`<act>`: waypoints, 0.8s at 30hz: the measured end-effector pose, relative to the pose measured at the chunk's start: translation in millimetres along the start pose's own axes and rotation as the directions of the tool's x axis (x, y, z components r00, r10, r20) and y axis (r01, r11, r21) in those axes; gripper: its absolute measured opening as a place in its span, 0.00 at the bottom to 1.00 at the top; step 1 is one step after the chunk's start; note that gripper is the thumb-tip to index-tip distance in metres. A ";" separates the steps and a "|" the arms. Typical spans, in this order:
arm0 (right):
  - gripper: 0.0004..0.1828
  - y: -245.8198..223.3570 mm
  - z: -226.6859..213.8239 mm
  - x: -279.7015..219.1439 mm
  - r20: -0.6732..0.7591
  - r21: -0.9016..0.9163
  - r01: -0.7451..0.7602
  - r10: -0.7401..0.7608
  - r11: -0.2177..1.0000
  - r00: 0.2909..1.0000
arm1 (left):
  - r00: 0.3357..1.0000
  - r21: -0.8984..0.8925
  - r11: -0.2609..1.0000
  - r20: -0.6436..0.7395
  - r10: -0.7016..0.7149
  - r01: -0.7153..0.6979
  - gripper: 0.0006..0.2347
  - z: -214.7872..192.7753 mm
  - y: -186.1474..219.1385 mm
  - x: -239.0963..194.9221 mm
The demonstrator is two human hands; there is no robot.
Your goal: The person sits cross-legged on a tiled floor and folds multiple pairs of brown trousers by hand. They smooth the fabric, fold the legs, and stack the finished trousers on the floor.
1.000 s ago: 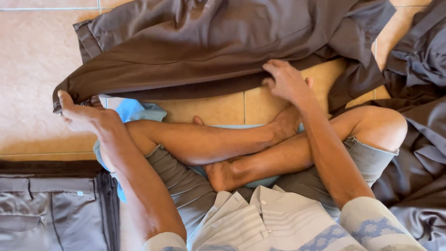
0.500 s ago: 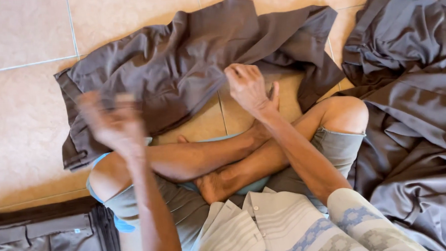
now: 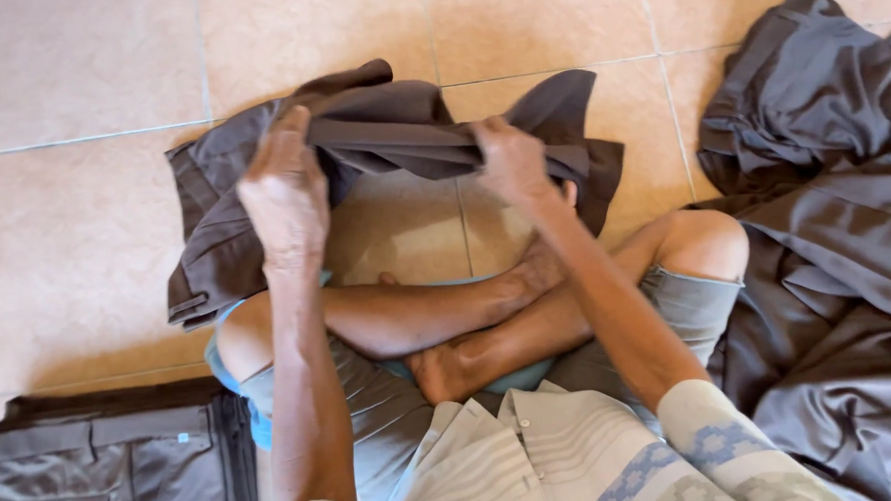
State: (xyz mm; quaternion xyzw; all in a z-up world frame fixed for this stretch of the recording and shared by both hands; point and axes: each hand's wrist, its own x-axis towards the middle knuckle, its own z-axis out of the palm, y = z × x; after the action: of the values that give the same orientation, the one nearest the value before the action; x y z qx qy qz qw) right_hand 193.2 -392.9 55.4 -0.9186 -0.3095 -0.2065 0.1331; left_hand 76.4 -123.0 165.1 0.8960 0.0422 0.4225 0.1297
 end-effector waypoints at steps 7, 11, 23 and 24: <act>0.08 50.7 -35.3 10.6 0.123 0.291 0.081 -0.121 0.953 0.985 | 0.988 -0.080 0.989 -0.088 -0.129 0.122 0.16 -35.2 -75.0 -4.2; 0.14 58.7 -56.0 15.1 -0.127 0.274 0.297 -0.272 0.915 0.954 | 0.967 -0.147 0.976 -0.176 -0.184 0.159 0.17 -37.4 -106.5 -10.9; 0.32 81.2 -149.2 45.6 -0.133 -0.176 0.151 -0.175 0.973 0.976 | 0.995 -0.251 0.968 -0.100 -0.013 -0.013 0.16 -30.1 -67.8 41.0; 0.31 84.8 -159.6 45.8 -0.337 -0.328 0.148 -0.262 0.933 0.904 | 0.995 -0.309 0.951 -0.103 -0.007 -0.025 0.15 -38.2 -52.7 44.5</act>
State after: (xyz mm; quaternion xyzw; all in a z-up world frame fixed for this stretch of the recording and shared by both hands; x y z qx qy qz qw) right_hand 231.8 -494.4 207.0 -0.8332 -0.3400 -0.4351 0.0287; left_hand 77.3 -56.6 207.4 0.8419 -0.0222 0.4700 0.2642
